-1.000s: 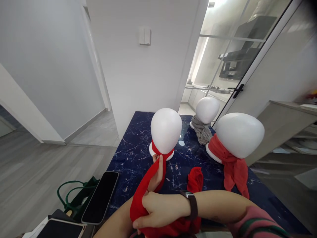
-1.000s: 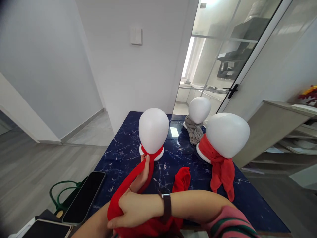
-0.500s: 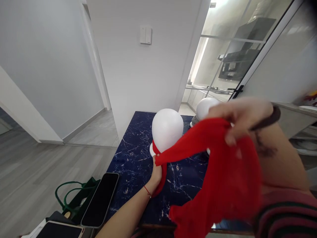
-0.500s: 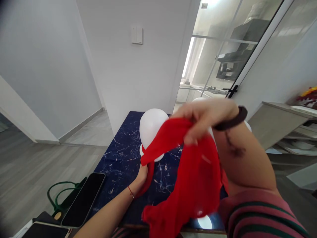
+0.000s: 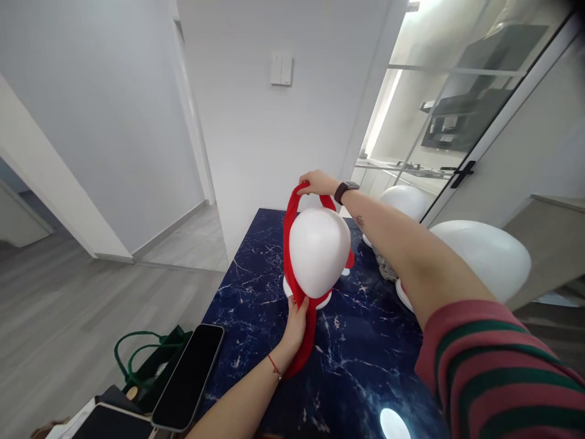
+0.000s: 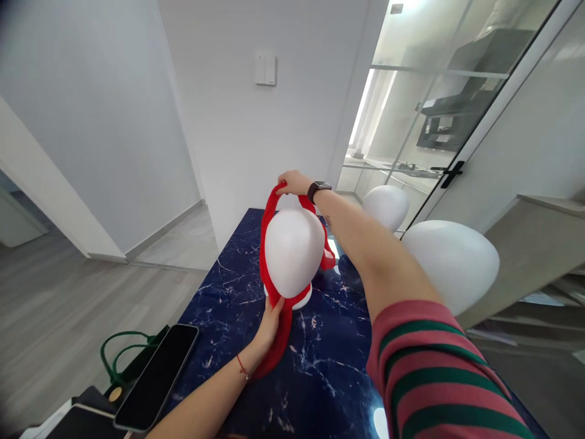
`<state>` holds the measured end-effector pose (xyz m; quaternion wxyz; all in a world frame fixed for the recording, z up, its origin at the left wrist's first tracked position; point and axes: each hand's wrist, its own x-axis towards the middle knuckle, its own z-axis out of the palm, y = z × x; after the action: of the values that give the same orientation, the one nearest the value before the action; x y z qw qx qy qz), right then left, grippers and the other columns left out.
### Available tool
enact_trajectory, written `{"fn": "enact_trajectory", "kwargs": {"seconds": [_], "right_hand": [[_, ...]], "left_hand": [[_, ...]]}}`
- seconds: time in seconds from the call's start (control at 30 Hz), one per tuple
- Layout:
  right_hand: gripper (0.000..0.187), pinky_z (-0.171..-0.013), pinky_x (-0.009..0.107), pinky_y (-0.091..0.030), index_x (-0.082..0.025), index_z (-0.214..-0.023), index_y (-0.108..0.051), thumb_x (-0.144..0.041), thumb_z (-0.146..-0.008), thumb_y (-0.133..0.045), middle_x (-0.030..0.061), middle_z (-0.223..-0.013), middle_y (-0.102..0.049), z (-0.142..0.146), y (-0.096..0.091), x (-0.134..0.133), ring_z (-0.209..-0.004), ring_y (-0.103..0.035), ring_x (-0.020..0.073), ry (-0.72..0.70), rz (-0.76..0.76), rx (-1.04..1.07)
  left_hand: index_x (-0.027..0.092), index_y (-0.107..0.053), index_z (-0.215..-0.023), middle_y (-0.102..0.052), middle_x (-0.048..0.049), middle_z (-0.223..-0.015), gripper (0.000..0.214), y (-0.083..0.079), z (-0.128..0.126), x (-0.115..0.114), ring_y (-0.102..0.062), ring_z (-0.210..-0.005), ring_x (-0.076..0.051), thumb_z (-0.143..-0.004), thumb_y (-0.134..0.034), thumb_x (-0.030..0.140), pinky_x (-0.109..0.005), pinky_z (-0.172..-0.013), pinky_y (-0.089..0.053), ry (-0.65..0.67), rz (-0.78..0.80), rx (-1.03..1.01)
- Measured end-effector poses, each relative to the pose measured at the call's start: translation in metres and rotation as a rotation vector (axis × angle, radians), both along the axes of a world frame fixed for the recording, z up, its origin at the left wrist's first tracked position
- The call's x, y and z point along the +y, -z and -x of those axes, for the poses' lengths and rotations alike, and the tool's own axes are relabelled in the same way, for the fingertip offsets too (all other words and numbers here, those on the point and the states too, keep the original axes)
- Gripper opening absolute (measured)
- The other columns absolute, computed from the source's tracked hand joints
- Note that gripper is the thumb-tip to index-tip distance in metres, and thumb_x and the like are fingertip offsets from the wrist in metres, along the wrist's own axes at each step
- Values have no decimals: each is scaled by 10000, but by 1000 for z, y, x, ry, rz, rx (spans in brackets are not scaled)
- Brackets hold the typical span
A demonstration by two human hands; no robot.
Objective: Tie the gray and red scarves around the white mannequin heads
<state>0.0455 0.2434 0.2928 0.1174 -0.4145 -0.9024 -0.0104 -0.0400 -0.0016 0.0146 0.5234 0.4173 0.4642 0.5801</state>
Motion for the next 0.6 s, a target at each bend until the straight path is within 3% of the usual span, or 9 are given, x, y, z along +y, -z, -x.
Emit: {"fn": "enact_trajectory", "kwargs": {"seconds": [0.17, 0.3, 0.4, 0.47, 0.6], "right_hand": [[346, -589, 229, -359, -55, -837, -667, -375, -810, -537, 93, -745, -663, -44, 41, 16, -602, -534, 111, 350, 142, 78], [315, -549, 228, -351, -85, -714, -653, -376, -783, -555, 72, -665, -636, -92, 70, -4, -580, -524, 118, 449, 263, 24], [321, -516, 226, -344, -117, -643, -620, -393, -783, -535, 42, -598, -601, -128, 88, -46, -536, -494, 108, 423, 346, 0], [361, -488, 234, -335, -131, -634, -603, -459, -772, -540, 21, -554, -565, -150, 99, -88, -495, -461, 104, 363, 481, 3], [345, -534, 229, -396, -141, -809, -601, -471, -714, -634, 30, -692, -618, -172, 130, -189, -576, -536, 115, 243, 1037, 229]], "left_hand": [[182, -558, -1038, -512, -102, -1205, 319, 5, 2, 1, -503, -1145, -186, -867, -465, 435, -341, -1082, -301, 42, -5, 43], [183, -577, -955, -476, -99, -1201, 276, 10, -1, 1, -480, -1155, -184, -865, -470, 422, -338, -1085, -291, 35, -14, 69], [191, -575, -981, -476, -92, -1197, 271, 14, -2, 2, -470, -1159, -182, -870, -463, 412, -347, -1089, -284, 31, -48, 87], [191, -575, -970, -468, -91, -1192, 262, 16, -2, 2, -469, -1151, -182, -871, -459, 405, -353, -1087, -284, 31, -57, 101], [185, -568, -908, -441, -86, -1176, 218, 15, -1, 3, -464, -1129, -182, -858, -475, 375, -359, -1085, -275, 20, -46, 122]]}}
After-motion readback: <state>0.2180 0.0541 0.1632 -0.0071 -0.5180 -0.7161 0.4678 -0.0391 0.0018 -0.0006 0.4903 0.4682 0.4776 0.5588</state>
